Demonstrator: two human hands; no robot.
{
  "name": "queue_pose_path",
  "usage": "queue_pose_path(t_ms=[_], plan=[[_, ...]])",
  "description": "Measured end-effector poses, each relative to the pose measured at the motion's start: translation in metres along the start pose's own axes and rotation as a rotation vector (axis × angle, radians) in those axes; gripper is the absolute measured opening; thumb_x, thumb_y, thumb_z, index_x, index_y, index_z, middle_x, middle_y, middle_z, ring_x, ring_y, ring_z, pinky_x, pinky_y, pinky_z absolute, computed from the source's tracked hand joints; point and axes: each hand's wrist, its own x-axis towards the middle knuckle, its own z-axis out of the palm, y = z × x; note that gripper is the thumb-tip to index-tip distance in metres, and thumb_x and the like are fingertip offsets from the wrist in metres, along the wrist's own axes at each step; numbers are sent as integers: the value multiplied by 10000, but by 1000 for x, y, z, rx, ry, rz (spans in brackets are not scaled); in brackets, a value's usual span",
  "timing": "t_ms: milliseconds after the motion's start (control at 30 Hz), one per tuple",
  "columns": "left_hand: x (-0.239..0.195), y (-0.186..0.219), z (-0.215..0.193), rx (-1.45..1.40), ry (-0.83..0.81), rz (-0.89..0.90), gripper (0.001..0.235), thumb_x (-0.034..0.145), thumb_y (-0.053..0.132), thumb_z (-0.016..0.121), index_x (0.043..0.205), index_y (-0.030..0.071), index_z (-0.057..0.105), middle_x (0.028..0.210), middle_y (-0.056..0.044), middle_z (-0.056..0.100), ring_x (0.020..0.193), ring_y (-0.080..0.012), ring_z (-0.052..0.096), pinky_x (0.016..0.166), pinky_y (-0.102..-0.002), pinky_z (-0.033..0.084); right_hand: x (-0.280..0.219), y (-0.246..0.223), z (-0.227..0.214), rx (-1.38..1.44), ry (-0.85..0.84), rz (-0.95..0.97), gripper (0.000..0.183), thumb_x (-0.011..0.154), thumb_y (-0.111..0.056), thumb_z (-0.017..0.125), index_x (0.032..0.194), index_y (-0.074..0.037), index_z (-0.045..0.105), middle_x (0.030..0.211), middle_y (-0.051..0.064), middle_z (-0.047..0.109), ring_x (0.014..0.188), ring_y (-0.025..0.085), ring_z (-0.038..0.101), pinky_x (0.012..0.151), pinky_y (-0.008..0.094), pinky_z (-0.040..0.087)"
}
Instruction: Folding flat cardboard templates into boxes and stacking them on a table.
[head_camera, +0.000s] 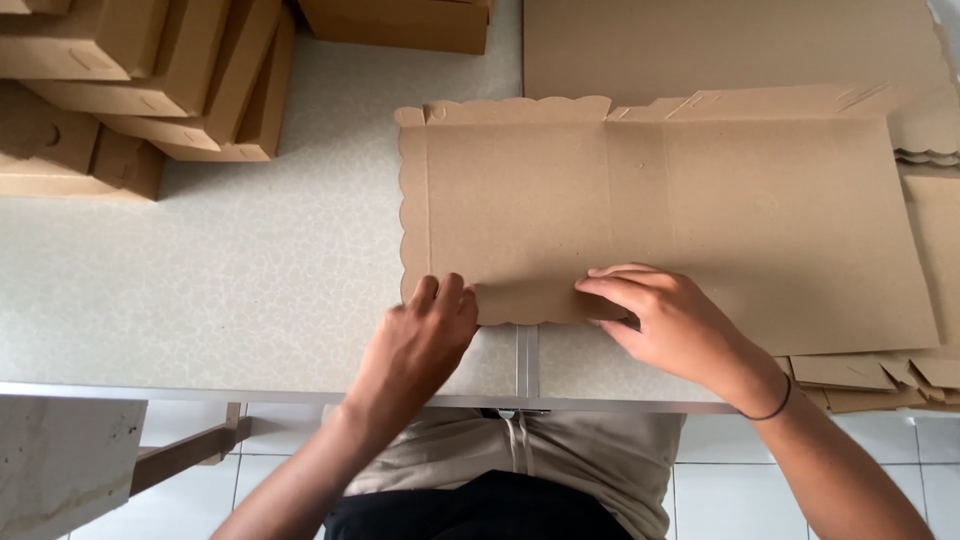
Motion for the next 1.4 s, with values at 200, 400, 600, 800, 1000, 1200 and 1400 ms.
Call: queue_pose_path(t_ms=[200,400,600,800,1000,1200,1400], plan=[[2,12,6,160,-6,-1,46,912,122,714,903,82,735,829,-29,564,803,-178,653,544,-249,572,7,4,-8,50,-89,30,335,790,-47,789,1120,-100,764,1020,72,812,1116,272,732,969,411,574],[9,11,12,31,145,169,68,875,28,688,842,85,705,786,-47,550,792,-224,648,615,-276,585,3,6,-7,67,-78,-2,348,803,-21,776,1142,-97,764,1056,70,813,1127,267,728,972,404,567],[5,10,5,-13,128,182,63,882,-18,684,882,33,721,790,-88,593,806,-254,674,634,-297,617,-12,6,-9,85,16,-73,414,785,-33,796,1189,-37,707,1138,112,758,1159,312,694,997,448,552],[6,12,7,-10,148,144,84,874,-4,656,851,60,706,778,-76,579,795,-233,661,663,-283,614,-31,16,1,-35,128,-98,445,775,-144,846,1188,-59,703,1160,69,722,1188,274,673,1016,409,544],[28,43,2,29,93,48,115,766,145,736,879,127,725,897,-74,612,909,-272,652,817,-379,585,-45,15,23,-231,375,-209,217,832,-112,815,1019,-24,750,1121,95,726,1115,289,712,911,397,596],[73,92,34,-182,238,106,158,808,111,774,956,82,728,927,-88,596,961,-280,627,950,-454,532,-49,19,33,-267,487,-206,185,869,-158,815,1008,-51,755,1138,58,718,1129,269,708,917,361,590],[81,101,37,-144,229,117,110,844,121,768,940,98,720,906,-74,578,943,-259,615,858,-410,557,-59,25,33,-211,513,-164,210,879,-146,784,1045,-24,744,1149,111,717,1125,325,702,892,420,585]])
